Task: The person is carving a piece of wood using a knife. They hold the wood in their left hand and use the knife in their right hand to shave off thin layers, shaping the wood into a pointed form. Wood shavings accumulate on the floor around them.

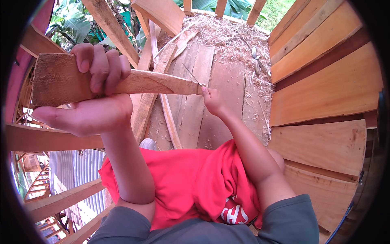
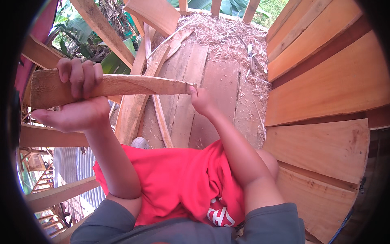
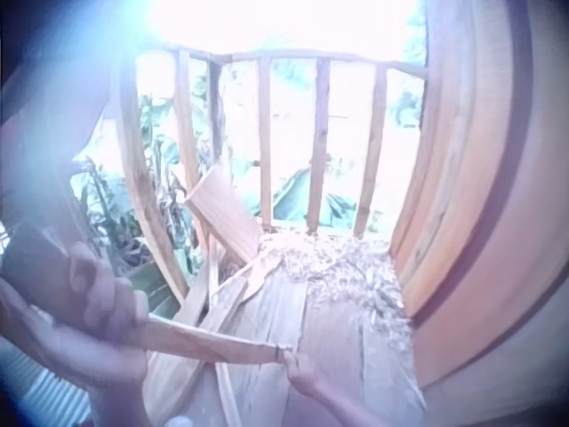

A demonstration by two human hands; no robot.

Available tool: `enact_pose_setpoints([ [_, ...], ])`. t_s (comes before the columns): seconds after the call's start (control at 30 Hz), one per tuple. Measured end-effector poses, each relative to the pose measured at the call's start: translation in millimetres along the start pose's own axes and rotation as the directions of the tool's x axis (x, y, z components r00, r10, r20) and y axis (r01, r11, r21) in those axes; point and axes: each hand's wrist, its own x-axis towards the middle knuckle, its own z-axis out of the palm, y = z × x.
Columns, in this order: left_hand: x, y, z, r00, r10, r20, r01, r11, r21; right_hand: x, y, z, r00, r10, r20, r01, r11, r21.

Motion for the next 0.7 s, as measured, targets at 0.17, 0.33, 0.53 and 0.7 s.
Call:
enact_pose_setpoints([
  [0.17,0.8,1.6,-1.6,1.0,0.015,0.026,-0.015,1.0,0.008,-6.0,-12.9,-0.3,0.992,-0.123,-0.04,0.122,0.991,-0.046],
  [0.33,1.2,-3.9,8.2,1.0,-0.008,0.021,0.009,1.0,-0.016,10.9,28.9,5.4,0.996,-0.004,-0.093,-0.012,0.986,-0.165],
  [0.53,-0.7,-1.6,9.8,1.0,-0.015,-0.018,0.015,1.0,0.009,-2.6,12.4,-7.1,0.999,-0.012,0.033,0.012,1.0,-0.024],
  [0.7,-0.8,2.2,-3.4,0.997,-0.02,0.069,0.023,0.999,-0.034,-8.7,-16.4,-14.6,0.996,-0.033,0.078,0.036,0.999,-0.034],
])
